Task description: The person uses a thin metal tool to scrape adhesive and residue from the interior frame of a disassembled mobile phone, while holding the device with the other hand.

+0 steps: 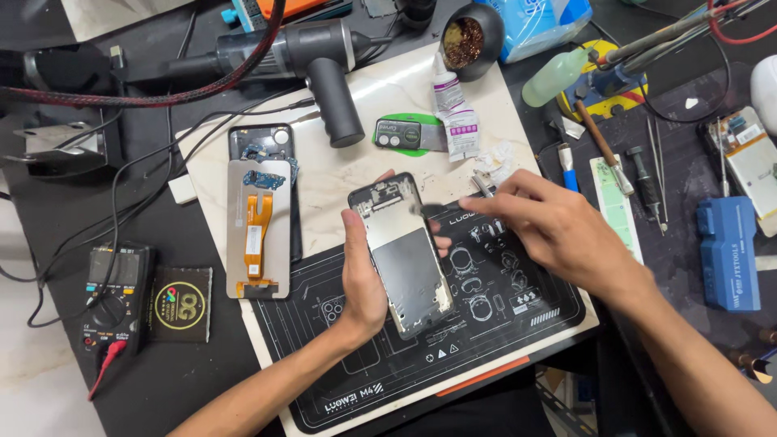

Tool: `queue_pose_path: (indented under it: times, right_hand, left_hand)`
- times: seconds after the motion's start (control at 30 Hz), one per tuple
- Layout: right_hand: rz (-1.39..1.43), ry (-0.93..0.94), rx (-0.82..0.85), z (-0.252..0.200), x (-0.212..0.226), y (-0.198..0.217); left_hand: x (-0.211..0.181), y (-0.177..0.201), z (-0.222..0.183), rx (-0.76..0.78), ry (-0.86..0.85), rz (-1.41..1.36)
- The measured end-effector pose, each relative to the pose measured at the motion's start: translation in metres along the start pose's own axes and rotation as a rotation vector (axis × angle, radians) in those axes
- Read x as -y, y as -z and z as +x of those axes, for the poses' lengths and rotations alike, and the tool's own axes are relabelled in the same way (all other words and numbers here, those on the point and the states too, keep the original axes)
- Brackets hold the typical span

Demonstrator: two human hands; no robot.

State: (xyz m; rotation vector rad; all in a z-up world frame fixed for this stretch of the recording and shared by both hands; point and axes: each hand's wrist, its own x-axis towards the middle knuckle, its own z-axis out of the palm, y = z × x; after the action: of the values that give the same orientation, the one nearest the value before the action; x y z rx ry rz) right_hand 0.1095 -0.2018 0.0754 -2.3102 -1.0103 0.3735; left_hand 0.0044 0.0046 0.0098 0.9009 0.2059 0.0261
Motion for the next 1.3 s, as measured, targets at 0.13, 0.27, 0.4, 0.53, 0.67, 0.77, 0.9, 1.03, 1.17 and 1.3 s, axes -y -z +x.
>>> queue_pose_path:
  times: [0.13,0.27,0.4,0.53,0.67,0.77,0.9,1.03,1.17,1.3]
  right_hand:
    - [0.041,0.006,-0.007,0.001,0.012,-0.005]
    - [0.012,0.038,0.105,0.002,0.013,0.000]
    - [-0.020,0.042,-0.062,0.005,0.012,-0.007]
    - [0.129,0.180,-0.038,0.005,0.015,-0.032]
    - [0.118,0.283,0.067,0.006,0.014,-0.036]
    - [-0.026,0.094,-0.230,0.001,0.016,-0.034]
    - [0.101,0.275,-0.022,0.006,0.028,-0.038]
    - [0.068,0.124,-0.137,0.006,0.020,-0.038]
    - [0.000,0.123,-0.192,0.002,0.010,-0.037]
    - [0.058,0.109,-0.027,-0.011,0.010,-0.040]
  left_hand:
    - [-0.016,0.008,0.007,-0.057,-0.006,0.021]
    - [-0.024,0.017,0.009,-0.098,0.006,0.035]
    - [-0.012,0.009,0.012,-0.012,0.072,-0.038]
    - [-0.008,0.003,0.006,0.008,0.021,-0.011]
    - [-0.022,0.009,0.009,0.028,-0.036,-0.069]
    - [-0.021,0.007,0.010,0.009,-0.004,-0.063]
    - [-0.025,0.008,0.012,0.025,-0.082,-0.035]
    - [-0.023,0.005,0.009,0.046,-0.067,-0.100]
    - [-0.029,0.004,0.009,-0.017,-0.151,-0.041]
    - [-0.047,0.019,0.022,-0.139,-0.159,-0.123]
